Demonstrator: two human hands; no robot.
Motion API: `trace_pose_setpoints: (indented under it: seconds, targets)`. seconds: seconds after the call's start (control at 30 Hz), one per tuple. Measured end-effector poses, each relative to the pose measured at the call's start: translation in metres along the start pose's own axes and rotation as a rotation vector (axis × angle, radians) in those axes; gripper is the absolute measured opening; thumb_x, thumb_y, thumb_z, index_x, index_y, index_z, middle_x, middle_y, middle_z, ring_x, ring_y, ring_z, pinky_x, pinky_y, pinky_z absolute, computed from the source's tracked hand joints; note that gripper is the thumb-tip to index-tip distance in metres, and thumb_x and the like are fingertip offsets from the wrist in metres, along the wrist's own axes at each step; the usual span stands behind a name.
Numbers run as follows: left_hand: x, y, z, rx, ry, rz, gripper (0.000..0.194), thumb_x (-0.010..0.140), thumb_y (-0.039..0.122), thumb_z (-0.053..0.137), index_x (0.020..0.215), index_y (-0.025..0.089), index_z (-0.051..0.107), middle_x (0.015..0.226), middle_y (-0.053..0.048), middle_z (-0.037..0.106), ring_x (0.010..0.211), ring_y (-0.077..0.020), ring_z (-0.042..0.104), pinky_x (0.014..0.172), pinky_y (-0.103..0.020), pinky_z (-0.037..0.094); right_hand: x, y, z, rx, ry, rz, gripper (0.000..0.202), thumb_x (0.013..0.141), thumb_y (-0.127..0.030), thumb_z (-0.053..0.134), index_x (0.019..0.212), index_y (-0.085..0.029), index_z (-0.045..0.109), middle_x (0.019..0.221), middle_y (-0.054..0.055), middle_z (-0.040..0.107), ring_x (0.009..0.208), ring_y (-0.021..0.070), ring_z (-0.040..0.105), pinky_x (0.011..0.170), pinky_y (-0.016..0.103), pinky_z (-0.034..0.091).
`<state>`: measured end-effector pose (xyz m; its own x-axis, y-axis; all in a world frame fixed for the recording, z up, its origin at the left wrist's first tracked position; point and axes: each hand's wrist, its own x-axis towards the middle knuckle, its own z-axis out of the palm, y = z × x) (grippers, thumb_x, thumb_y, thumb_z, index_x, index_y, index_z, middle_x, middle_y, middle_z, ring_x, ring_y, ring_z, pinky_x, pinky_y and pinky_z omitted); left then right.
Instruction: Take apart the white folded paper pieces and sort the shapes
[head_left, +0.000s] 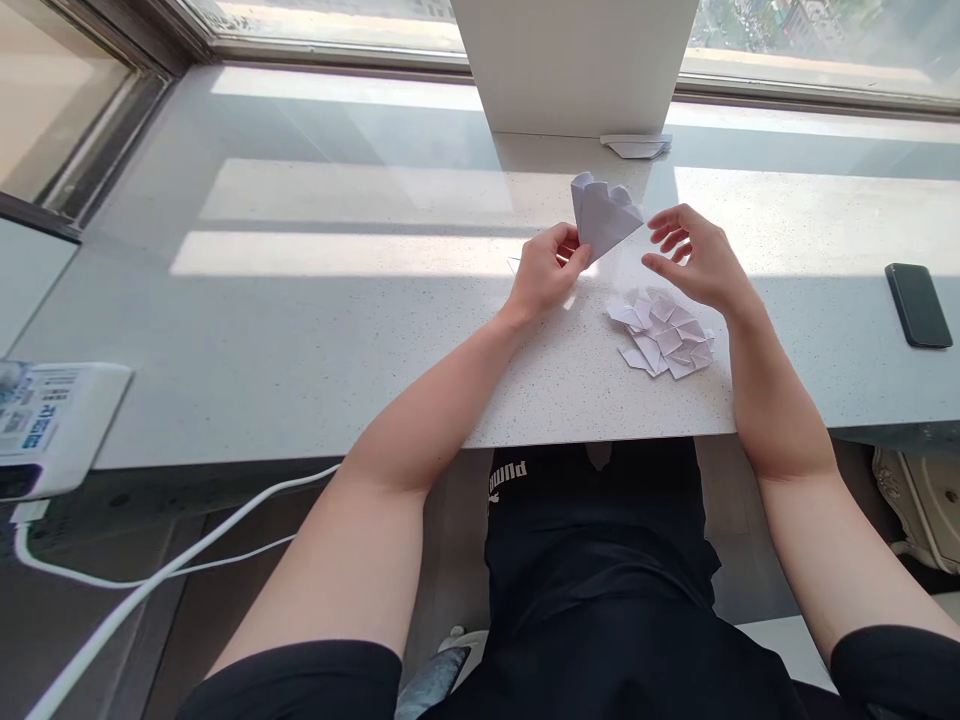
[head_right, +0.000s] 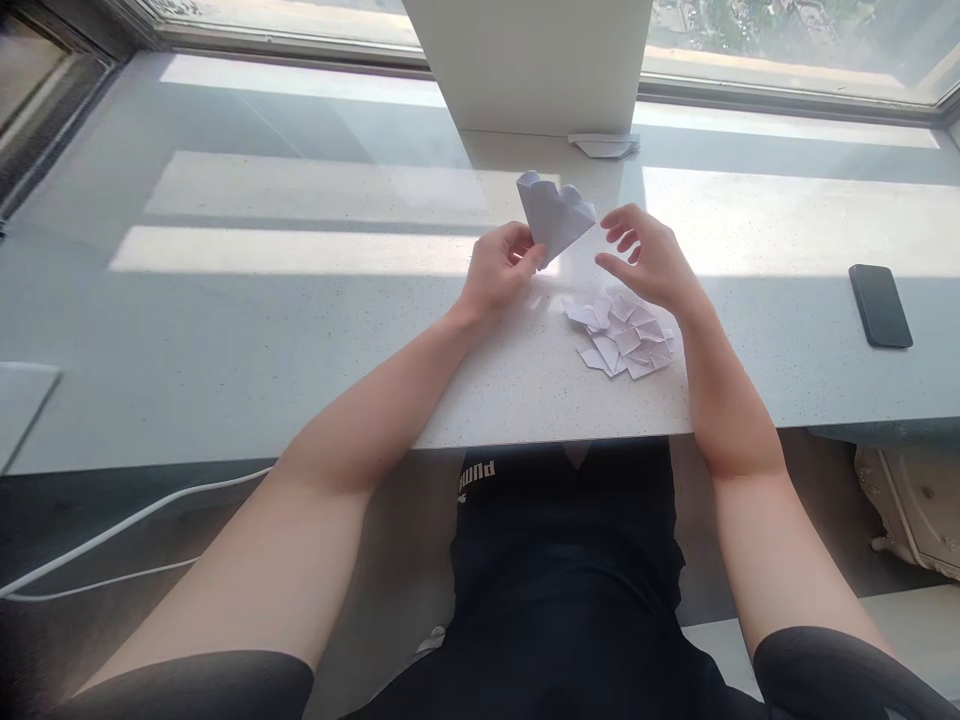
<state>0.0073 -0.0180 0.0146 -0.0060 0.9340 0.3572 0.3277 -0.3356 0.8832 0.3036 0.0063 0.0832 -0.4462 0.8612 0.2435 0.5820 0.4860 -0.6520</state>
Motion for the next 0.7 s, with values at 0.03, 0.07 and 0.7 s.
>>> trace_pose_setpoints:
  seconds: [0.03,0.07,0.7]
  targets:
    - [0.001,-0.002,0.0,-0.003,0.016,-0.003,0.025,0.115,0.047,0.089,0.101,0.029,0.079,0.105,-0.006,0.092,0.095,-0.0257,0.083,0.08,-0.041,0.07,0.0,0.006,-0.007,-0.006,-0.108,0.02,0.054,0.105,-0.064,0.094,0.145,-0.03,0.082,0.14,0.014,0.089,0.123,0.039,0.084,0.105,0.066,0.076]
    - [0.002,-0.003,-0.001,-0.006,0.027,-0.005,0.026,0.115,0.048,0.089,0.101,0.029,0.078,0.105,-0.006,0.092,0.095,-0.0256,0.083,0.08,-0.041,0.069,-0.001,0.013,-0.013,-0.012,-0.214,0.041,0.057,0.101,-0.068,0.098,0.141,-0.03,0.085,0.135,0.014,0.09,0.119,0.0395,0.085,0.102,0.067,0.076]
    - [0.003,0.004,-0.004,-0.001,0.089,-0.047,0.021,0.115,0.036,0.091,0.1,0.028,0.078,0.104,-0.004,0.09,0.095,-0.0224,0.084,0.08,-0.037,0.068,-0.002,-0.027,-0.003,0.012,-0.413,0.275,0.037,0.09,-0.052,0.102,0.106,-0.029,0.078,0.129,0.012,0.084,0.118,0.0373,0.074,0.1,0.055,0.061]
